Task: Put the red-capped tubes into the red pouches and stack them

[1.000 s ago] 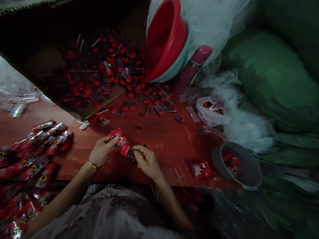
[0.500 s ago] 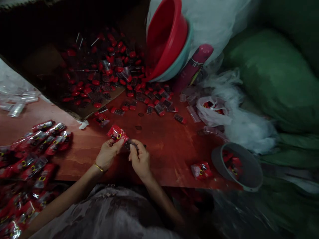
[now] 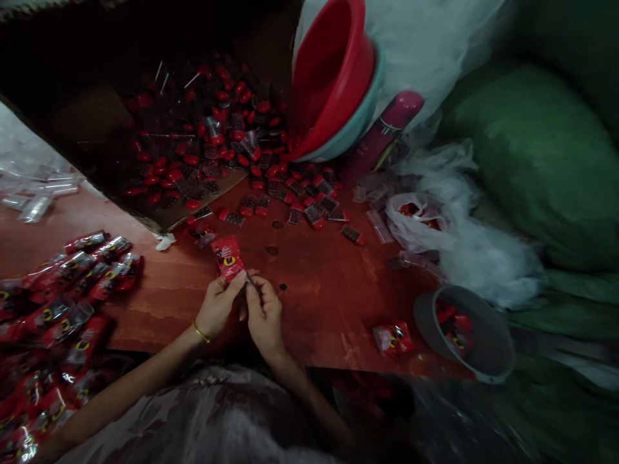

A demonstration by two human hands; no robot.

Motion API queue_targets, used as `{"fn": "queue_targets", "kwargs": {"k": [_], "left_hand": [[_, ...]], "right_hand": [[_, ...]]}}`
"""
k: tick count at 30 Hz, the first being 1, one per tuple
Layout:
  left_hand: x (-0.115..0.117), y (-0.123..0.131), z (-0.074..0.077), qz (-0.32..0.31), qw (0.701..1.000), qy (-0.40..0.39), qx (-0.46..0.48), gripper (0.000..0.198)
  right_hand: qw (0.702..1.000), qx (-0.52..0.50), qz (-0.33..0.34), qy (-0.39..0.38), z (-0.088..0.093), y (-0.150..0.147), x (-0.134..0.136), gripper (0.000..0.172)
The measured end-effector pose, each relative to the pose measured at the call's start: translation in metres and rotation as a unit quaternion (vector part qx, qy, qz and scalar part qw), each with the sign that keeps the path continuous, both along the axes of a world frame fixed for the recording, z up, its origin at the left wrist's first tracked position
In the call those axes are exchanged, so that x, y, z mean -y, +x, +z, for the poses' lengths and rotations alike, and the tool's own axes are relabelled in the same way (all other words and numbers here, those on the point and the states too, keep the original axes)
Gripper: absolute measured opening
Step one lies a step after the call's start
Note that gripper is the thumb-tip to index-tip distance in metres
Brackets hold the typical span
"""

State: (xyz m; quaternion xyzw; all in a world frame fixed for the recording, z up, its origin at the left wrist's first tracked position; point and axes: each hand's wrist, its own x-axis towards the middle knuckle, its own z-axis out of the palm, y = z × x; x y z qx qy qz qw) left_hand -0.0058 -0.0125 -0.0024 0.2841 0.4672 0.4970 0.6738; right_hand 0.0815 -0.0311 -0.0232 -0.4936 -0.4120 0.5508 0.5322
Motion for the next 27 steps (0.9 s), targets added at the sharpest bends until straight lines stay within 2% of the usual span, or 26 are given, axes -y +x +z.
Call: {"fn": "queue_targets", "kwargs": {"k": [2, 5, 11, 15, 20, 23, 25, 27], "left_hand": [[0.0, -0.003, -0.002, 0.025, 0.999, 0.038, 0.024, 0.04], [-0.002, -0.012, -0.006, 0.058, 0.995, 0.085, 0.009, 0.031], [0.003, -0.014, -0.002, 0.02, 0.994, 0.089, -0.058, 0.03], [0.007, -0.009, 0.003, -0.007, 0.994, 0.095, -0.047, 0.029], [-0.006, -0.013, -0.003, 0.1, 0.994, 0.048, -0.003, 0.031], [-0.018, -0.021, 0.0, 0.137, 0.99, -0.005, 0.028, 0.036], [-0.025, -0.027, 0.004, 0.173, 0.984, -0.023, 0.045, 0.04], [-0.028, -0.032, 0.007, 0.189, 0.981, -0.011, 0.026, 0.04]], "right_hand": [[0.999, 0.037, 0.001, 0.013, 0.005, 0.004, -0.001, 0.022], [0.999, 0.04, 0.011, 0.014, 0.01, 0.009, -0.002, 0.02], [0.993, 0.105, -0.024, 0.045, 0.012, 0.006, 0.001, 0.018], [0.994, 0.102, -0.021, 0.044, 0.014, 0.009, 0.0, 0.019], [0.992, 0.12, 0.03, 0.032, 0.014, 0.016, -0.003, 0.018], [0.988, 0.148, 0.044, 0.025, 0.009, 0.026, -0.001, 0.019], [0.976, 0.213, 0.038, 0.032, 0.003, 0.039, -0.002, 0.021], [0.944, 0.327, 0.005, 0.047, -0.005, 0.057, -0.006, 0.023]]}}
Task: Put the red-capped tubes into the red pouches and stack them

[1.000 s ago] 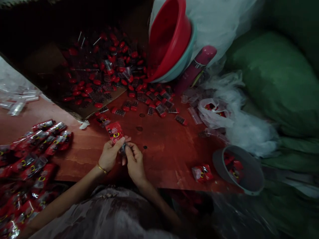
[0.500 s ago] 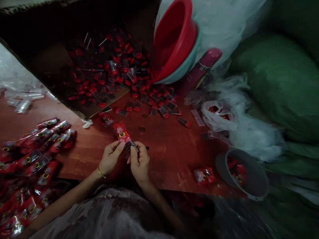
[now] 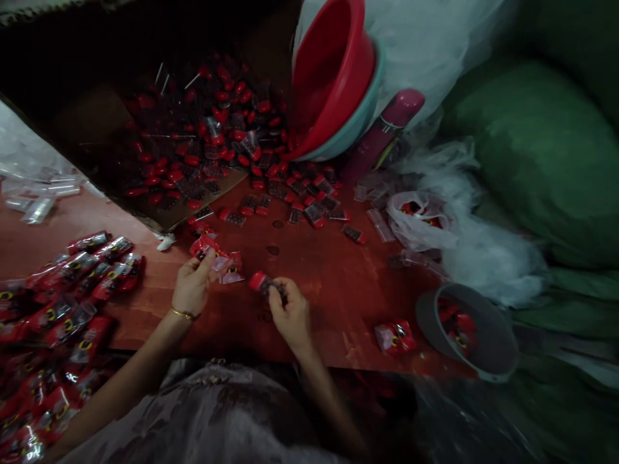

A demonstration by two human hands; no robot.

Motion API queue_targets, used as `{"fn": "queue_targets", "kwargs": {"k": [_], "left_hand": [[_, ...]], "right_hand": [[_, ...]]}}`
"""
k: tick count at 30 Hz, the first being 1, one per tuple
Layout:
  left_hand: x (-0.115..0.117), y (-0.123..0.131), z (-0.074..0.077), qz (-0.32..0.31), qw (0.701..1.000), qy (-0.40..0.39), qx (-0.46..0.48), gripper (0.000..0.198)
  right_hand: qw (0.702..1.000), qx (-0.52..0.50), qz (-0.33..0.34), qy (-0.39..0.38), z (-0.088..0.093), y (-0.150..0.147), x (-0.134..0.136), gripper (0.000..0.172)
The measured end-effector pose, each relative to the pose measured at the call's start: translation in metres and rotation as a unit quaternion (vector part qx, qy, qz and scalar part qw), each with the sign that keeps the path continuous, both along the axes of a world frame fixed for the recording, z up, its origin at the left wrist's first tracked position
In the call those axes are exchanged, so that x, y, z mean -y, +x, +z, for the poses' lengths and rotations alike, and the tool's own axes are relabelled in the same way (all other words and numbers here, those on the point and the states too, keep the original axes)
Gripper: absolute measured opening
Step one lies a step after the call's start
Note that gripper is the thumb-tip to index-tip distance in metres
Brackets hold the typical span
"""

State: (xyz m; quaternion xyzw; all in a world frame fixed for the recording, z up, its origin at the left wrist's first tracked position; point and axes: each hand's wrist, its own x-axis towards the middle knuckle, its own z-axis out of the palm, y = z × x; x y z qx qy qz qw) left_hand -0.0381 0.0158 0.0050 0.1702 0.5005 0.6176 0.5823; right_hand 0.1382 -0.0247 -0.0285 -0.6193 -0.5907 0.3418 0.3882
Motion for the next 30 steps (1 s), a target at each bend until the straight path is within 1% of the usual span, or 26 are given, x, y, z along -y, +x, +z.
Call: {"fn": "queue_targets", "kwargs": {"k": [1, 2, 4, 6, 7, 8, 9, 10, 11, 12, 13, 14, 15, 16, 17, 19, 20, 22, 24, 26, 28, 30], "left_hand": [[-0.001, -0.002, 0.001, -0.016, 0.999, 0.011, -0.027, 0.039], [0.0, -0.004, 0.001, -0.048, 0.997, 0.025, -0.06, 0.035], [0.002, -0.006, -0.001, -0.141, 0.98, 0.05, -0.134, 0.028], [0.005, -0.005, -0.003, -0.241, 0.943, 0.077, -0.216, 0.024], [0.006, -0.004, -0.003, -0.292, 0.915, 0.093, -0.262, 0.023], [0.007, -0.002, -0.003, -0.343, 0.88, 0.111, -0.309, 0.024], [0.008, -0.002, -0.001, -0.392, 0.84, 0.13, -0.352, 0.024], [0.008, -0.001, 0.001, -0.435, 0.8, 0.146, -0.388, 0.024], [0.008, -0.001, 0.003, -0.465, 0.766, 0.157, -0.415, 0.024], [0.008, -0.002, 0.005, -0.483, 0.744, 0.163, -0.433, 0.023], [0.008, -0.004, 0.006, -0.492, 0.733, 0.163, -0.44, 0.021], [0.008, -0.006, 0.008, -0.489, 0.736, 0.159, -0.44, 0.02], [0.009, -0.008, 0.008, -0.476, 0.753, 0.151, -0.429, 0.017], [0.009, -0.01, 0.008, -0.454, 0.782, 0.14, -0.404, 0.014], [0.011, -0.011, 0.007, -0.425, 0.819, 0.127, -0.365, 0.012], [0.015, -0.009, 0.003, -0.349, 0.894, 0.092, -0.264, 0.018], [0.018, -0.007, 0.0, -0.308, 0.924, 0.074, -0.214, 0.023], [0.023, 0.001, -0.005, -0.233, 0.961, 0.043, -0.14, 0.028], [0.026, 0.008, -0.01, -0.171, 0.982, 0.007, -0.084, 0.031], [0.027, 0.014, -0.011, -0.134, 0.99, -0.042, -0.026, 0.034], [0.027, 0.017, -0.011, -0.127, 0.988, -0.079, 0.025, 0.038], [0.028, 0.02, -0.009, -0.135, 0.986, -0.079, 0.052, 0.039]], "right_hand": [[0.997, 0.065, -0.024, 0.013, -0.004, 0.01, -0.004, 0.024], [0.991, 0.125, -0.046, 0.021, -0.007, 0.02, -0.008, 0.025], [0.971, 0.225, -0.068, 0.036, -0.011, 0.035, -0.017, 0.027], [0.952, 0.289, -0.074, 0.074, -0.006, 0.043, -0.024, 0.028], [0.946, 0.301, -0.064, 0.103, -0.001, 0.042, -0.026, 0.029], [0.946, 0.294, -0.04, 0.13, 0.006, 0.039, -0.026, 0.031], [0.951, 0.27, 0.001, 0.15, 0.013, 0.034, -0.025, 0.035], [0.958, 0.232, 0.059, 0.16, 0.02, 0.027, -0.023, 0.038], [0.961, 0.191, 0.126, 0.158, 0.027, 0.019, -0.02, 0.038], [0.96, 0.155, 0.181, 0.149, 0.031, 0.011, -0.016, 0.035], [0.958, 0.133, 0.214, 0.136, 0.034, 0.004, -0.013, 0.028], [0.96, 0.118, 0.221, 0.125, 0.034, -0.003, -0.01, 0.021], [0.967, 0.104, 0.202, 0.117, 0.032, -0.009, -0.008, 0.016], [0.977, 0.088, 0.161, 0.11, 0.028, -0.014, -0.005, 0.014], [0.987, 0.064, 0.107, 0.103, 0.024, -0.018, -0.004, 0.014], [0.996, 0.004, 0.002, 0.089, 0.014, -0.025, -0.001, 0.014], [0.996, -0.024, -0.037, 0.08, 0.01, -0.028, 0.0, 0.015], [0.993, -0.067, -0.068, 0.062, 0.006, -0.032, 0.001, 0.017], [0.992, -0.094, -0.062, 0.05, 0.005, -0.035, 0.0, 0.018], [0.993, -0.101, -0.043, 0.05, 0.006, -0.035, -0.001, 0.019], [0.993, -0.094, -0.033, 0.06, 0.007, -0.034, -0.003, 0.019], [0.993, -0.085, -0.036, 0.071, 0.008, -0.034, -0.004, 0.019]]}}
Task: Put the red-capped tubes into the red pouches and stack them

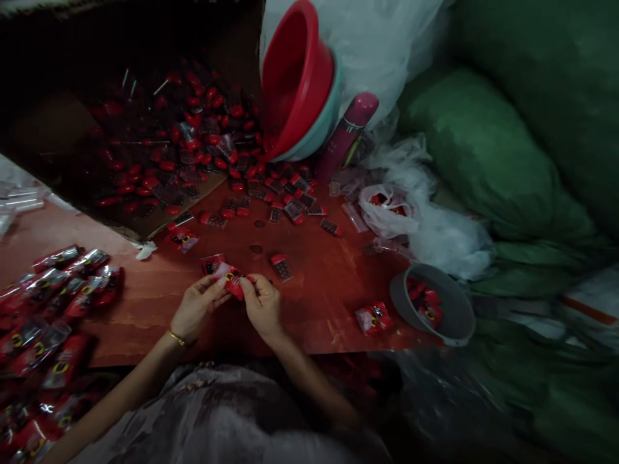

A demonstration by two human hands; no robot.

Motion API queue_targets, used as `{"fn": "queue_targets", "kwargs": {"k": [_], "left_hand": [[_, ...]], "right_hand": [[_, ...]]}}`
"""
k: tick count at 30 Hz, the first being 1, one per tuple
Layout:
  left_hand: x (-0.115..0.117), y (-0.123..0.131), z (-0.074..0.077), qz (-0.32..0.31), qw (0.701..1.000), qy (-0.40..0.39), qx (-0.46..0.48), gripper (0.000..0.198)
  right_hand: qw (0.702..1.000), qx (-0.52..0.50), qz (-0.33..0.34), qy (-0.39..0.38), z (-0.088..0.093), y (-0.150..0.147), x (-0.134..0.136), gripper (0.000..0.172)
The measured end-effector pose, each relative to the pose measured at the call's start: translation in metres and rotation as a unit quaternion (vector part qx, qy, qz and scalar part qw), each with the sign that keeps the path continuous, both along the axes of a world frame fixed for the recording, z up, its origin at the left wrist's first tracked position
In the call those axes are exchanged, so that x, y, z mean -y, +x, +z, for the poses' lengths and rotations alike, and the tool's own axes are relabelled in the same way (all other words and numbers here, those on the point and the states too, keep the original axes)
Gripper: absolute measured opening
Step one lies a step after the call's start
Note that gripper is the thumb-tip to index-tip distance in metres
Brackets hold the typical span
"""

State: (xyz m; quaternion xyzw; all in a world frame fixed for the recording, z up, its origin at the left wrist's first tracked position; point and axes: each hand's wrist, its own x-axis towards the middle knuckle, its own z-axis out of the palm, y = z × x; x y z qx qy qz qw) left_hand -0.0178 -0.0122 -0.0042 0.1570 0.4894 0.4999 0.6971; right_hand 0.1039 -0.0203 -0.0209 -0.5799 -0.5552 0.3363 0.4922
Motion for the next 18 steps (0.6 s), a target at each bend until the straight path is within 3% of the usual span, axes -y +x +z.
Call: {"fn": "queue_targets", "kwargs": {"k": [3, 7, 9, 11, 14, 16, 18], "left_hand": [[0.0, 0.002, 0.001, 0.005, 0.999, 0.038, -0.008, 0.034], [-0.008, -0.01, 0.005, 0.049, 0.998, 0.027, -0.023, 0.033], [-0.012, -0.019, 0.009, 0.053, 0.999, 0.004, -0.002, 0.036], [-0.016, -0.026, 0.014, 0.04, 0.999, -0.007, 0.017, 0.036], [-0.016, -0.03, 0.018, -0.005, 0.999, -0.015, 0.042, 0.036], [-0.015, -0.029, 0.019, -0.033, 0.998, -0.022, 0.056, 0.036], [-0.014, -0.027, 0.018, -0.047, 0.996, -0.027, 0.065, 0.036]], "right_hand": [[1.0, 0.017, 0.007, 0.007, -0.001, -0.001, -0.003, 0.022], [0.977, 0.166, 0.119, 0.061, 0.003, 0.023, -0.021, 0.026], [0.927, 0.31, 0.184, 0.105, 0.01, 0.048, -0.038, 0.035], [0.846, 0.443, 0.278, 0.101, 0.017, 0.076, -0.056, 0.05], [0.754, 0.555, 0.344, 0.077, 0.026, 0.11, -0.071, 0.051], [0.737, 0.579, 0.341, 0.077, 0.028, 0.122, -0.073, 0.044], [0.748, 0.575, 0.324, 0.075, 0.027, 0.129, -0.069, 0.03]]}}
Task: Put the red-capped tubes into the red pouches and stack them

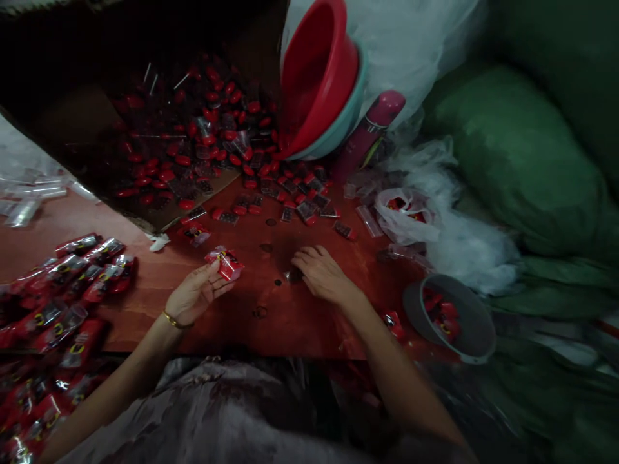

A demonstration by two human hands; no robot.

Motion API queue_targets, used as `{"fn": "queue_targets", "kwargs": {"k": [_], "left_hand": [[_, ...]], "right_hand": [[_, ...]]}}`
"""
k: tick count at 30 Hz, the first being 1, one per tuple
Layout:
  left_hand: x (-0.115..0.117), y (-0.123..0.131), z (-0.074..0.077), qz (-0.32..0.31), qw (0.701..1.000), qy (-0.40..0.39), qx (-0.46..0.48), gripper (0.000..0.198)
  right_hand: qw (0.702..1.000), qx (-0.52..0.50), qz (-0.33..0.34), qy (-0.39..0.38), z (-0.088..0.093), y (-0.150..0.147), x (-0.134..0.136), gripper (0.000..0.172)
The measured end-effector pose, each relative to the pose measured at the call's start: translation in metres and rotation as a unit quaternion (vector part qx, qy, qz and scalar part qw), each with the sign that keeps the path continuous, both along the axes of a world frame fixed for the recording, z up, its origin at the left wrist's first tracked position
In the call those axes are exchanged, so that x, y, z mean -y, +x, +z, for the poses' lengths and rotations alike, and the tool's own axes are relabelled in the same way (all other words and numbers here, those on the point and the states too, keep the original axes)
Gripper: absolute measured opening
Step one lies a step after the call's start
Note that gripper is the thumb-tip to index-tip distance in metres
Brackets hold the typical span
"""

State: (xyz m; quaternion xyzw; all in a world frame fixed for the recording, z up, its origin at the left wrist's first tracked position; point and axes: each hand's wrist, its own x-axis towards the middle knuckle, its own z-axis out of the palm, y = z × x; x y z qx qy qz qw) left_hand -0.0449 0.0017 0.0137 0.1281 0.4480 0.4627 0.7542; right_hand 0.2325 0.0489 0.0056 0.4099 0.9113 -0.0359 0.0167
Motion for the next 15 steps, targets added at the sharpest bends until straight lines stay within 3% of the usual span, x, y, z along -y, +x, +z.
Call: {"fn": "queue_targets", "kwargs": {"k": [2, 4, 5, 7, 10, 15], "left_hand": [[0.0, 0.002, -0.001, -0.003, 1.0, -0.002, 0.004, 0.036], [0.0, 0.004, -0.002, 0.002, 1.0, -0.002, 0.003, 0.037], [0.0, 0.005, -0.003, 0.008, 1.0, -0.003, 0.001, 0.037], [0.0, 0.008, -0.004, 0.032, 0.999, -0.004, -0.004, 0.037], [0.0, 0.014, -0.005, 0.076, 0.997, -0.005, -0.012, 0.038], [0.004, 0.023, -0.007, 0.108, 0.992, 0.038, -0.046, 0.037]], "right_hand": [[0.998, -0.043, -0.051, -0.012, -0.004, 0.0, 0.01, 0.017], [0.978, -0.145, -0.146, -0.041, -0.009, -0.009, 0.025, 0.019], [0.952, -0.22, -0.202, -0.064, -0.011, -0.016, 0.035, 0.023], [0.866, -0.388, -0.282, -0.142, -0.013, -0.036, 0.057, 0.026], [0.761, -0.523, -0.312, -0.225, -0.01, -0.071, 0.082, 0.025], [0.686, -0.595, -0.315, -0.277, -0.005, -0.105, 0.093, 0.024]]}}
